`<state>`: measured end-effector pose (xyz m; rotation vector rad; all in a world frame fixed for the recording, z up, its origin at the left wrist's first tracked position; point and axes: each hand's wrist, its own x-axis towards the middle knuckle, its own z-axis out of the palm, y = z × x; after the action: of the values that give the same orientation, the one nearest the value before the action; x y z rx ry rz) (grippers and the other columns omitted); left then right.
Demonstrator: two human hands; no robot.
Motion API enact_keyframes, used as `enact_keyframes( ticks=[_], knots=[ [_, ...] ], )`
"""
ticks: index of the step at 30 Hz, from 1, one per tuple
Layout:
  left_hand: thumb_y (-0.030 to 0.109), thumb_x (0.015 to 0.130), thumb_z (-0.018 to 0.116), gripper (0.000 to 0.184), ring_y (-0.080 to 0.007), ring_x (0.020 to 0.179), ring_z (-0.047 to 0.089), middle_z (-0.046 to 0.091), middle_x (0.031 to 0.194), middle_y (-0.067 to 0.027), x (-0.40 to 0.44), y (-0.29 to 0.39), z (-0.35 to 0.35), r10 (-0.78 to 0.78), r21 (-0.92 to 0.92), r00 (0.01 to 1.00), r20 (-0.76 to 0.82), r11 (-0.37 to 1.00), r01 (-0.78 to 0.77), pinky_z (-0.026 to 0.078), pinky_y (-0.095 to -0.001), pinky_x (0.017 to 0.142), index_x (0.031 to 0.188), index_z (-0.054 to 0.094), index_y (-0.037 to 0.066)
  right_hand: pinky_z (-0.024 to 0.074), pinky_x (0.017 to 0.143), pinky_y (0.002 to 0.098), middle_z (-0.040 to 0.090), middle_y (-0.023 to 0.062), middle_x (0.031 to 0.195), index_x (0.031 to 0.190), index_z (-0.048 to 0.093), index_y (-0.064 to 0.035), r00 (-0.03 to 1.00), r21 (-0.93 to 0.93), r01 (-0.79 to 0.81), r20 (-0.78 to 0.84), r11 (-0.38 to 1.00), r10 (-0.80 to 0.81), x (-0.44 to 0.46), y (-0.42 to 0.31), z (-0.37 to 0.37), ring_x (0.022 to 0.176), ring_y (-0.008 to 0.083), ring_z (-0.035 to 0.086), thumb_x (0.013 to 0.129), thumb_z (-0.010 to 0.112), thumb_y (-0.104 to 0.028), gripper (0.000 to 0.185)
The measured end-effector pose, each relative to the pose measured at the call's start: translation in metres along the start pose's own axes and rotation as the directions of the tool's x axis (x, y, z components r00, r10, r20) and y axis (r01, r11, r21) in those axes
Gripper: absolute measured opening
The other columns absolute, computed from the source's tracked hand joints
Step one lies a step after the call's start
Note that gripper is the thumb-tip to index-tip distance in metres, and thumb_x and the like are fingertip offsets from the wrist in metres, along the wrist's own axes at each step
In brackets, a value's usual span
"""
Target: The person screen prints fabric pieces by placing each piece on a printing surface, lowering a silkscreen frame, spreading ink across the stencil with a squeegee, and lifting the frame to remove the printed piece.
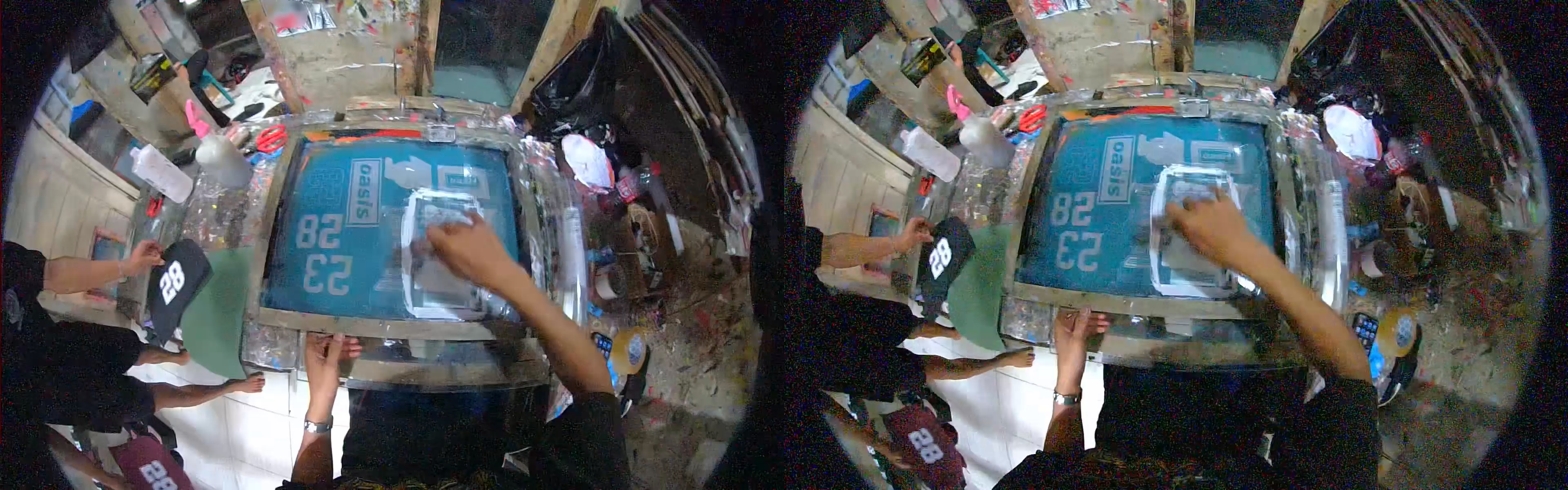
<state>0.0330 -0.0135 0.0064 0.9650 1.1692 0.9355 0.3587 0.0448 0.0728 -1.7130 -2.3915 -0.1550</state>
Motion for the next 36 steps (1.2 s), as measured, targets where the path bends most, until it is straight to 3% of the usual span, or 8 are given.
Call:
enact_keyframes(
  ticks=[8, 10, 13, 21, 24, 28, 30, 36],
  knots=[
    [0.020, 0.099, 0.057, 0.031, -0.0245, 0.074, 0.070, 0.067, 0.089, -0.0194, 0.003, -0.003, -0.001, 0.009, -0.002, 1.000, 0.028, 1.000, -0.009, 0.060, -0.0329, 0.065, 0.114, 0.045, -0.004, 0.0496, 0.082, 0.0535, 0.067, 0.0147, 0.081, 0.107, 0.053, -0.0133, 0.956, 0.149, -0.065, 0.292, 0.987, 0.019, -0.003, 0.009, -0.023, 0.077, 0.0366, 0.067, 0.084, 0.067, -0.024, 0.029],
    [0.022, 0.099, 0.057, 0.033, -0.0250, 0.075, 0.070, 0.067, 0.089, -0.0199, 0.002, -0.008, -0.002, 0.060, 0.021, 0.998, -0.002, 0.998, -0.060, 0.060, -0.0335, 0.067, 0.113, 0.047, -0.006, 0.0478, 0.077, 0.0542, 0.067, 0.0150, 0.078, 0.108, 0.053, -0.0126, 0.999, 0.029, -0.043, -0.002, 0.999, 0.043, 0.026, 0.041, -0.011, 0.074, 0.0382, 0.066, 0.084, 0.067, -0.024, 0.031],
    [0.022, 0.099, 0.057, 0.032, -0.0277, 0.078, 0.070, 0.067, 0.088, -0.0217, 0.003, -0.007, -0.005, 0.023, -0.028, 0.998, 0.050, 0.999, -0.021, 0.060, -0.0360, 0.069, 0.106, 0.054, -0.009, 0.0486, 0.076, 0.0518, 0.067, 0.0146, 0.078, 0.107, 0.052, -0.0098, 0.992, -0.028, -0.101, -0.082, 0.995, 0.098, 0.044, 0.072, 0.011, 0.072, 0.0384, 0.065, 0.085, 0.065, -0.023, 0.028],
    [0.018, 0.100, 0.055, 0.028, -0.0270, 0.079, 0.070, 0.067, 0.090, -0.0216, 0.005, 0.005, -0.002, 0.010, -0.036, 0.998, 0.061, 0.999, -0.008, 0.060, -0.0359, 0.070, 0.099, 0.055, -0.010, 0.0495, 0.089, 0.0521, 0.064, 0.0131, 0.084, 0.098, 0.053, -0.0094, 0.995, -0.025, -0.096, -0.012, 0.995, 0.095, -0.065, -0.061, -0.014, 0.077, 0.0328, 0.067, 0.089, 0.055, -0.019, 0.014],
    [0.018, 0.100, 0.055, 0.026, -0.0259, 0.076, 0.070, 0.067, 0.087, -0.0205, 0.002, -0.005, -0.003, 0.080, -0.081, 0.996, 0.030, 0.994, -0.077, 0.060, -0.0344, 0.068, 0.102, 0.051, -0.007, 0.0457, 0.092, 0.0501, 0.063, 0.0113, 0.096, 0.110, 0.054, -0.0070, 0.983, -0.024, -0.067, 0.172, 0.997, 0.070, -0.082, -0.084, -0.028, 0.094, 0.0304, 0.065, 0.083, 0.066, -0.022, 0.033],
    [0.018, 0.101, 0.053, 0.022, -0.0228, 0.072, 0.069, 0.066, 0.083, -0.0191, -0.002, -0.006, -0.004, 0.159, -0.048, 0.987, 0.026, 0.986, -0.157, 0.058, -0.0313, 0.063, 0.104, 0.043, -0.001, 0.0336, 0.102, 0.0566, 0.061, 0.0089, 0.097, 0.104, 0.057, -0.0067, 0.984, -0.006, -0.169, -0.052, 0.986, 0.169, -0.078, -0.101, -0.052, 0.092, 0.0274, 0.062, 0.082, 0.071, -0.042, 0.044],
    [0.017, 0.102, 0.051, 0.020, -0.0210, 0.069, 0.069, 0.066, 0.083, -0.0183, -0.007, 0.017, 0.001, 0.209, -0.087, 0.978, 0.023, 0.975, -0.206, 0.057, -0.0295, 0.060, 0.101, 0.042, 0.000, 0.0290, 0.105, 0.0553, 0.059, 0.0074, 0.090, 0.100, 0.059, -0.0062, 0.867, -0.022, -0.343, -0.392, 0.939, 0.307, -0.073, -0.111, -0.066, 0.085, 0.0259, 0.058, 0.083, 0.070, -0.043, 0.042],
    [0.022, 0.098, 0.058, 0.034, -0.0189, 0.081, 0.065, 0.062, 0.096, -0.0174, 0.016, 0.116, 0.045, 0.669, 0.043, 0.741, -0.059, 0.743, -0.668, 0.055, -0.0325, 0.070, 0.113, 0.036, 0.000, 0.0391, 0.087, 0.0469, 0.058, 0.0125, 0.085, 0.089, 0.060, -0.0059, 0.832, -0.130, -0.343, -0.502, 0.930, 0.236, -0.004, -0.080, -0.164, 0.085, 0.0276, 0.056, 0.081, 0.069, -0.050, 0.046]
  ],
)
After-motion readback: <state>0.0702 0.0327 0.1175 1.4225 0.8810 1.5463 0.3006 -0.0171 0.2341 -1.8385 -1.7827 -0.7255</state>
